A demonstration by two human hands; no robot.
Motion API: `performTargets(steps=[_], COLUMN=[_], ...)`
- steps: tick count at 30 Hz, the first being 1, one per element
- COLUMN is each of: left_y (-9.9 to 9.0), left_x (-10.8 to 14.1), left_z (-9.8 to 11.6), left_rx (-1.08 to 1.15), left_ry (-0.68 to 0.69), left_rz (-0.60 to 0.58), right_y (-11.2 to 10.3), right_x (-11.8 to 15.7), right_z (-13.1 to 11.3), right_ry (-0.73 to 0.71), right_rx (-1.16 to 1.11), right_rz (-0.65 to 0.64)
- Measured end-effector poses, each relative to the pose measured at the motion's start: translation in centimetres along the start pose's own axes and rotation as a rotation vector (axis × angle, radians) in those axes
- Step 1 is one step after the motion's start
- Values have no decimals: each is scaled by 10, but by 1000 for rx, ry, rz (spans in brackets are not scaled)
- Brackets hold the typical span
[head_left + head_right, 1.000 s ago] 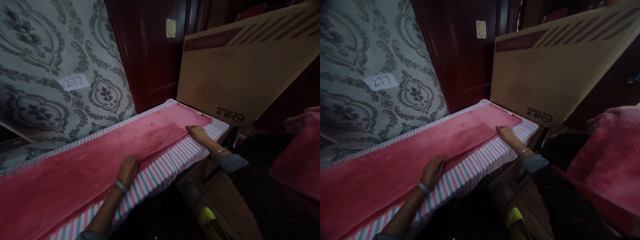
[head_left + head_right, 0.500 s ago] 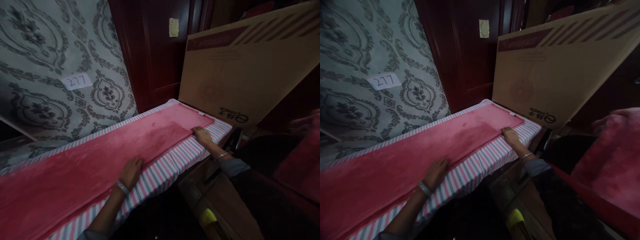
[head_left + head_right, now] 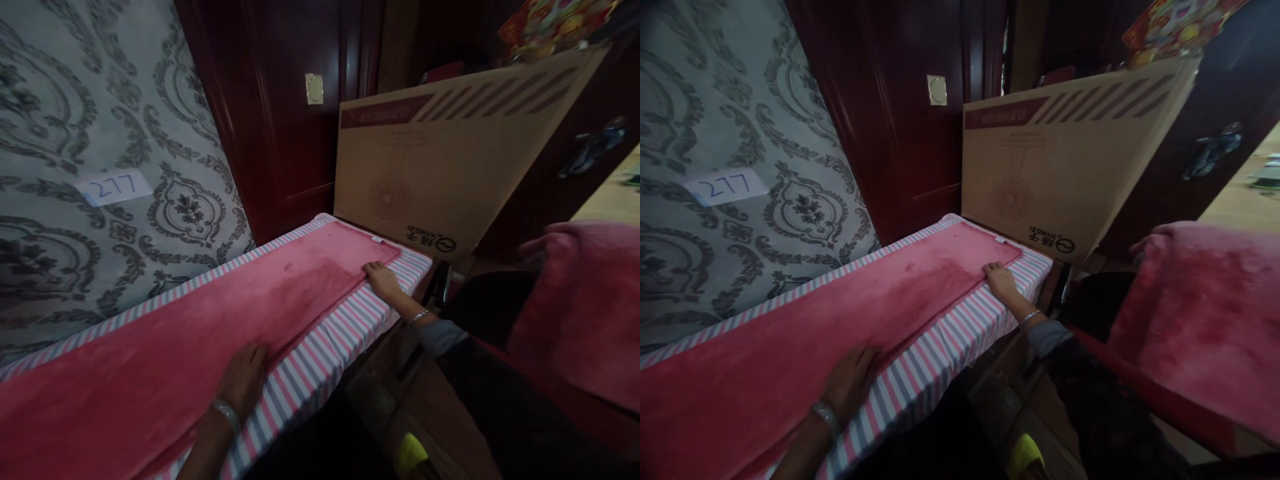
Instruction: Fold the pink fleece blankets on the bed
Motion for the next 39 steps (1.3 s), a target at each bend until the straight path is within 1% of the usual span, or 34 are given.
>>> performTargets(steps=[5, 8, 10, 14, 18, 23, 28, 32, 35, 39], left_y=[-13, -24, -27, -21, -20, -22, -27, -17, -15, -10], left_x=[1, 4, 5, 3, 0, -1, 5, 4, 2, 1], left_z=[5, 4, 7, 18, 21, 19, 16, 19, 21, 19], left_rx=[-39, -47, -64, -51, -33, -34, 4, 30, 53, 92], left_ry=[79, 69, 77, 143, 143, 89, 48, 64, 66, 27], left_rz=[122, 196, 212, 139, 130, 131, 151, 33, 13, -18], right_y=[-5, -7, -6, 1, 6, 7, 13, 20, 21, 13], right_x=[-10, -11, -9, -7, -12, -22, -21, -15, -14, -15], right_z=[14, 22, 26, 31, 38, 54, 71, 79, 80, 75], right_ry=[24, 41, 47, 56, 68, 91, 101, 130, 151, 182], right_rx=[-2, -7, -10, -13, -15, -32, -67, -83, -81, -58], right_rz=[3, 2, 7, 11, 21, 51, 69, 70, 69, 76])
Point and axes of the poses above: each hand's wrist, its own x-axis away from the middle knuckle, its own y-axis out of the palm, z = x × y, the point moved 10 cm from there along -x, towards the middle knuckle, and after that the axes turned 2 degrees about x, right-handed, at the moved point
